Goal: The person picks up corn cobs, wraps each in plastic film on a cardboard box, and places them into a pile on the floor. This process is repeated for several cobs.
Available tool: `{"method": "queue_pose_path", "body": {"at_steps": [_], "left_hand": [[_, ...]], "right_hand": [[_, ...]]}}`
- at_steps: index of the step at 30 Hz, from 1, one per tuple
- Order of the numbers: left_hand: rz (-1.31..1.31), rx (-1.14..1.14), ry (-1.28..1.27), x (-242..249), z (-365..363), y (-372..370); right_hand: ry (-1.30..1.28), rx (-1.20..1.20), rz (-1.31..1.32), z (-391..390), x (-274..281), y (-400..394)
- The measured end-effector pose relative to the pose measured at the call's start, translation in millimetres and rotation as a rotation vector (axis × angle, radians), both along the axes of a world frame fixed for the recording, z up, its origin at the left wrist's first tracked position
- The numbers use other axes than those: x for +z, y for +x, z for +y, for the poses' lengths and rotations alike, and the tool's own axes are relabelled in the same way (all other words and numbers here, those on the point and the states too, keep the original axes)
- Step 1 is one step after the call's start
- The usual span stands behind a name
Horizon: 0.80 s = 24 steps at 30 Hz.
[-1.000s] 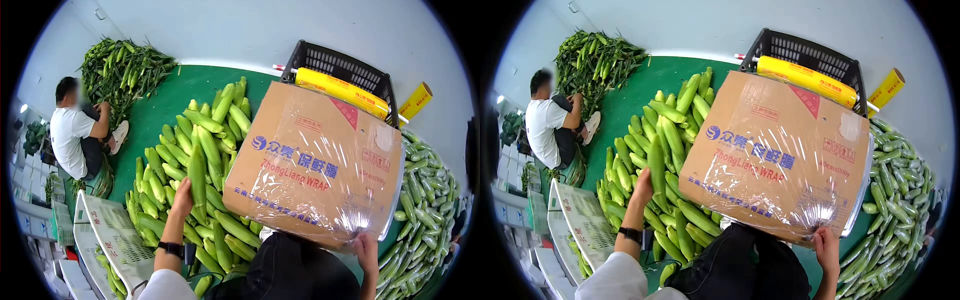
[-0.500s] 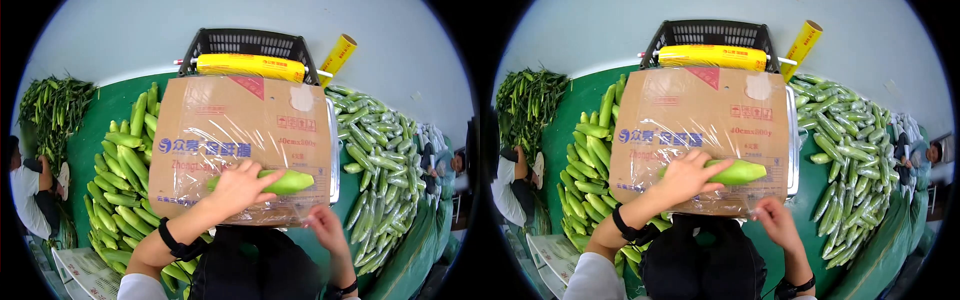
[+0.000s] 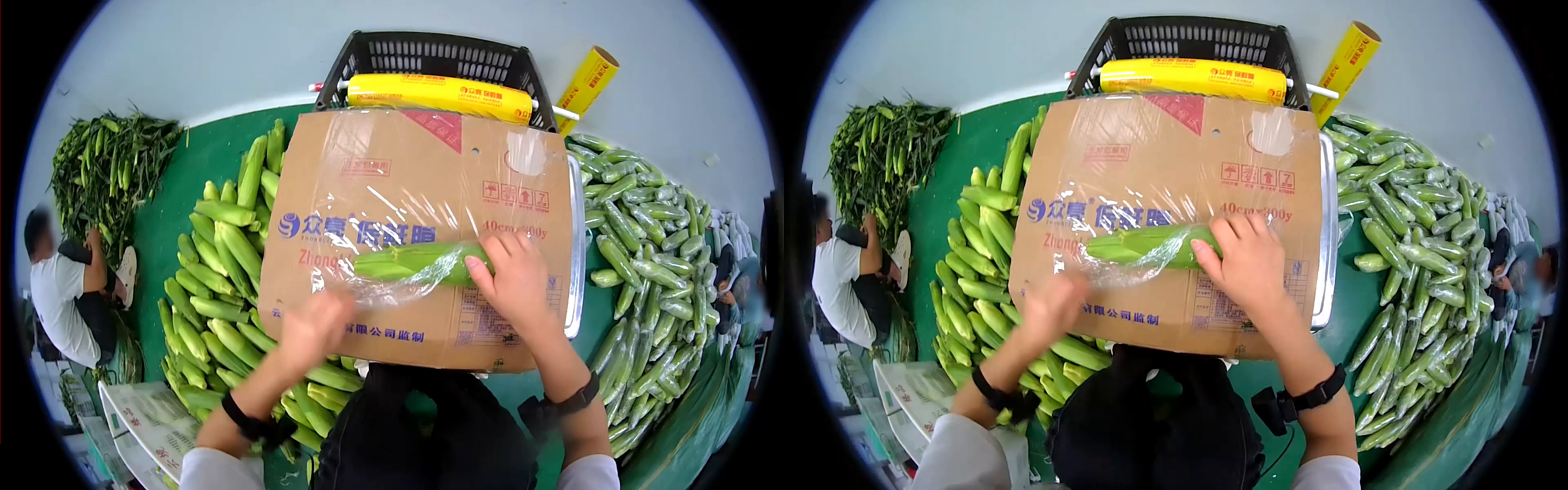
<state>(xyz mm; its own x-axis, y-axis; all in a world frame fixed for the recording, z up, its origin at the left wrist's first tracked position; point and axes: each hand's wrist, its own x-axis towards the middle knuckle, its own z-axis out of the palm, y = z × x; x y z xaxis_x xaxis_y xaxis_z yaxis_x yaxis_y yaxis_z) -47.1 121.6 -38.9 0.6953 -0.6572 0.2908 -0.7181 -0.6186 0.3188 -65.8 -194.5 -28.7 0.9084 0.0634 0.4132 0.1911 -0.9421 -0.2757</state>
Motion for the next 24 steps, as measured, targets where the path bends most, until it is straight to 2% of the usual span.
{"method": "queue_pose_path", "body": {"at_steps": [1,2,3,4,6,8,9,10,12,13,14,15,16,19,21,24], "left_hand": [[0.006,0.138,-0.123,7,-5,20],[-0.215,0.056,-0.202,39,-20,54],[-0.221,0.226,-0.276,59,-40,74],[-0.318,0.21,-0.281,74,-57,97],[0.008,-0.049,-0.33,61,-105,130],[0.098,-0.192,0.146,27,-144,122],[0.02,-0.151,0.209,4,-159,104],[0.104,-0.174,0.142,13,-157,93],[0.337,-0.317,0.247,44,-131,55],[0.63,-0.237,0.204,57,-119,28],[0.456,-0.275,0.066,40,-100,1],[0.69,-0.211,0.184,53,-97,-9],[0.493,-0.167,0.14,47,-98,-9],[0.008,0.06,0.134,26,-111,26],[-0.157,0.199,0.041,16,-116,72],[0.245,0.228,0.157,41,-120,101]], "right_hand": [[-0.001,0.009,0.0,-2,2,2],[-0.016,0.027,-0.017,-3,5,5],[-0.003,0.039,-0.024,-5,5,7],[0.011,0.052,-0.028,-6,4,8],[0.028,0.085,-0.028,-5,2,11],[0.026,0.107,-0.033,-9,3,16],[0.004,0.089,0.055,-11,7,15],[-0.012,0.063,0.149,-10,11,8],[-0.051,0.083,0.334,-8,20,-7],[-0.031,0.091,0.391,-4,23,-11],[-0.011,0.106,0.45,4,25,-14],[0.01,0.121,0.508,12,30,-15],[0.029,0.078,0.597,17,39,-9],[0.057,0.153,-0.019,10,32,15],[-0.031,0.268,-0.099,11,29,21],[-0.227,0.323,-0.149,14,16,38]]}}
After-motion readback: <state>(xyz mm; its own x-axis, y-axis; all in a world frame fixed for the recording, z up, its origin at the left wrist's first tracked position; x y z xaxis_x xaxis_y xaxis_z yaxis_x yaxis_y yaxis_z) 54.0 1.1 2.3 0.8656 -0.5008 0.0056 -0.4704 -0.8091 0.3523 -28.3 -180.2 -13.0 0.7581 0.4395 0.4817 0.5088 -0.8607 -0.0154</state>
